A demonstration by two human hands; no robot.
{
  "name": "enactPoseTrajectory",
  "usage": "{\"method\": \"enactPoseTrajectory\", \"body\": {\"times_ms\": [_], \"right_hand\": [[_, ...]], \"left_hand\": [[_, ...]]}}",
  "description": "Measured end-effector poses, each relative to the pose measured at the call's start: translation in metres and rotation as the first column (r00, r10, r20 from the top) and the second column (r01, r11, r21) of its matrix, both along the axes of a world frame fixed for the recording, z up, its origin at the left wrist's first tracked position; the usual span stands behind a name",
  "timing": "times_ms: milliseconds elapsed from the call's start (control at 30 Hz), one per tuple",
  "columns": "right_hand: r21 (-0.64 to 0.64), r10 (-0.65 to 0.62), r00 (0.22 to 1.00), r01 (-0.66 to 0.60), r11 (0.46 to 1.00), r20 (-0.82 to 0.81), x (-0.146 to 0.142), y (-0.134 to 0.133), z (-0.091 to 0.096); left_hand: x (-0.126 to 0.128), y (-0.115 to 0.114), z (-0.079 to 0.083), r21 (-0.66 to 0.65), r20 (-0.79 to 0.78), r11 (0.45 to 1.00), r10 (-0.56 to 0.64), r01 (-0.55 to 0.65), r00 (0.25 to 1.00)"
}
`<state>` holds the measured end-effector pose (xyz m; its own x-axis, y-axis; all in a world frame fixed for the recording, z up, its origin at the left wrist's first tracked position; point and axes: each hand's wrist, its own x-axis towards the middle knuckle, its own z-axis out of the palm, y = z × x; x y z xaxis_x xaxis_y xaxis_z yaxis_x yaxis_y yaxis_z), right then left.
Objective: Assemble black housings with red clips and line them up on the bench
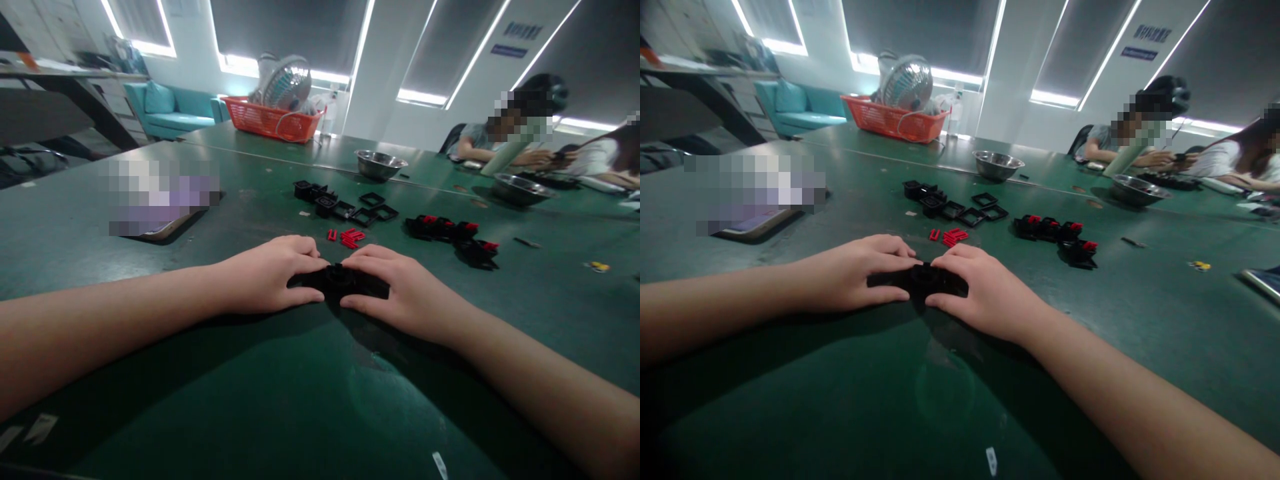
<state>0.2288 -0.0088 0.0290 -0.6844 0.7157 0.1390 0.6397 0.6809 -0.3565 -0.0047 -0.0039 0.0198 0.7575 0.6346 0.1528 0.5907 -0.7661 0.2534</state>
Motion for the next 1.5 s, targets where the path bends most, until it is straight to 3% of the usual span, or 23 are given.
{"method": "enactPoseTrajectory", "body": {"times_ms": [700,1000,1200,1500], "right_hand": [[0.008,0.005,1.000,-0.004,1.000,-0.009,-0.001,-0.001,0.001],[0.070,0.008,0.999,-0.004,0.998,-0.052,0.003,0.002,-0.004],[0.111,-0.013,0.992,0.027,0.993,-0.122,0.006,0.002,-0.007],[0.093,0.028,0.990,-0.015,0.996,-0.140,0.005,-0.002,-0.008]], "left_hand": [[-0.002,0.001,-0.003,-0.036,0.035,0.999,-0.006,0.007,0.999],[-0.004,0.004,-0.002,-0.098,0.108,0.995,0.005,0.006,0.994],[-0.004,0.004,-0.007,-0.071,0.139,0.997,0.029,-0.020,0.990],[-0.002,0.001,-0.002,-0.215,0.245,0.976,0.096,-0.042,0.965]]}}
